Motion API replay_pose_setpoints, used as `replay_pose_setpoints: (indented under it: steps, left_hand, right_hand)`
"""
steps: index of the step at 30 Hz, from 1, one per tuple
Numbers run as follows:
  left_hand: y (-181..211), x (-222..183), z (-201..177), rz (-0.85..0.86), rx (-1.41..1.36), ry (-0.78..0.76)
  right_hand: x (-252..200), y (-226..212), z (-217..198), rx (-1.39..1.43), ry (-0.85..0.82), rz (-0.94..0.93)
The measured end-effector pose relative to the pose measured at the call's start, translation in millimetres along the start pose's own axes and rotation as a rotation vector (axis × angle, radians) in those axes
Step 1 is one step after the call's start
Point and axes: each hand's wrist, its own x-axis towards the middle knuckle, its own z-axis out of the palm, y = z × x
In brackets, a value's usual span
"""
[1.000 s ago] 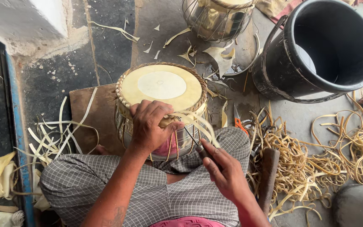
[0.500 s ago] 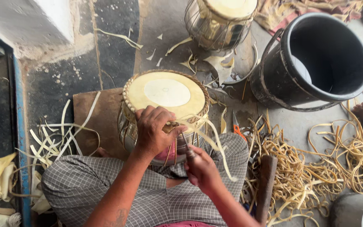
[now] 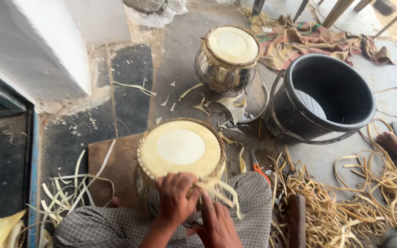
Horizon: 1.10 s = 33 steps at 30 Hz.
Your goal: The person weaves leather strips through the rim of a drum using a pointed hand tool to tighten and secure the drum head.
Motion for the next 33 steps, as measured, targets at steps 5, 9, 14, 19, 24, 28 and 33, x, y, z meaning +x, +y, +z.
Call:
replay_pose_setpoints:
  steps: [5,9,14,19,24,28,33]
  left_hand:
    - [11,-12,-13,0.042,-0.025,0.043]
    - [10,-10,-17,0.065,-0.017,0.057]
    - [6,-19,-19,0.066,-0.050,0.076]
    - [4,-21,-18,0.081,-0.044,0.110]
    - [2,-24,-14,0.047,-0.042,0.126]
    - [1,-25,-1,0.037,0.008,0.164]
    - [7,-17,7,-0.008,-0.029,0.310]
  right_hand:
    - [-9,-14,-64,0.185,0.095,-0.085]
    - [27,-27,-79,0.145,0.008,0.240]
    - [38,-8,-58,0.417,-0.373,0.354]
    - [16,-10,-68,1.051,-0.402,0.533]
    - [-4,20,-165,0.680,-0.271,-0.163]
    - [-7,19,-183,1.245,-0.196,-0.164]
    - [41,10,-120,1.274,-0.036,0.254]
